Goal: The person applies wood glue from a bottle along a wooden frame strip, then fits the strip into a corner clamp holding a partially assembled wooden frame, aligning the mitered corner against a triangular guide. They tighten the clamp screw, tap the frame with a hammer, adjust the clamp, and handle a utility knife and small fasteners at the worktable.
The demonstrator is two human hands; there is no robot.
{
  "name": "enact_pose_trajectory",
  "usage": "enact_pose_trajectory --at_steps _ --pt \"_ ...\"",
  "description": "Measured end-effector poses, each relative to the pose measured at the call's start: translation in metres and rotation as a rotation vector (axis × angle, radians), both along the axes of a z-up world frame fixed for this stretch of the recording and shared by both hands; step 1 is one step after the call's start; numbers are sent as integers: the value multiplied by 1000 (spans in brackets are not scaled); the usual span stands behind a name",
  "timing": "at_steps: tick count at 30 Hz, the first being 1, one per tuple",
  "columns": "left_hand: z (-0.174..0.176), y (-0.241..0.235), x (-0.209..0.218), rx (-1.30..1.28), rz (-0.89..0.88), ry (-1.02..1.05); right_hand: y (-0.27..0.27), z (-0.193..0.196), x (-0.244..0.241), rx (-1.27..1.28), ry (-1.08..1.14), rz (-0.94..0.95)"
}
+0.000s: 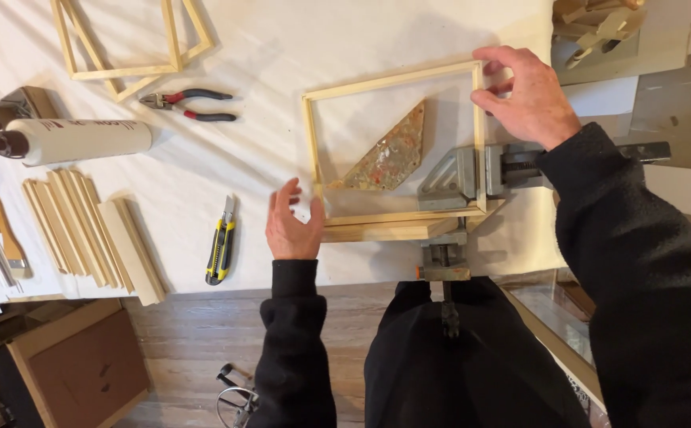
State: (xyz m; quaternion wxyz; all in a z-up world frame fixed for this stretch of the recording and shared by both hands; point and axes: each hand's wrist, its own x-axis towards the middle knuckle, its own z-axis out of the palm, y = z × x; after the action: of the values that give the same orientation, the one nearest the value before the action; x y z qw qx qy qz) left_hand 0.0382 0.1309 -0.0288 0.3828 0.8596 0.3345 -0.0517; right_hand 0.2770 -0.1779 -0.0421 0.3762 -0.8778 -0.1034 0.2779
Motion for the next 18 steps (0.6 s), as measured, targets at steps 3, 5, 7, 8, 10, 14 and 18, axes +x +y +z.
enact_pose_trajectory --at_steps 3,5,7,8,10,14,18 --pt "8 -8 20 116 -205 -201 -2 3 0 5 2 -14" --pt "10 -13 30 51 -309 -299 0 4 -2 8 18 -18" --pt "2 -15 49 -161 -409 -192 0 3 1 32 117 -57" --pt "-6 -12 50 -165 -418 -195 -2 3 2 29 114 -66" --pt "-21 -6 47 -421 -350 -31 -5 1 2 91 205 -87" --pt "-5 -25 40 -465 -410 -107 -5 4 2 108 237 -111" --pt "4 -56 35 -890 -242 -119 -8 -4 1 156 261 -123"
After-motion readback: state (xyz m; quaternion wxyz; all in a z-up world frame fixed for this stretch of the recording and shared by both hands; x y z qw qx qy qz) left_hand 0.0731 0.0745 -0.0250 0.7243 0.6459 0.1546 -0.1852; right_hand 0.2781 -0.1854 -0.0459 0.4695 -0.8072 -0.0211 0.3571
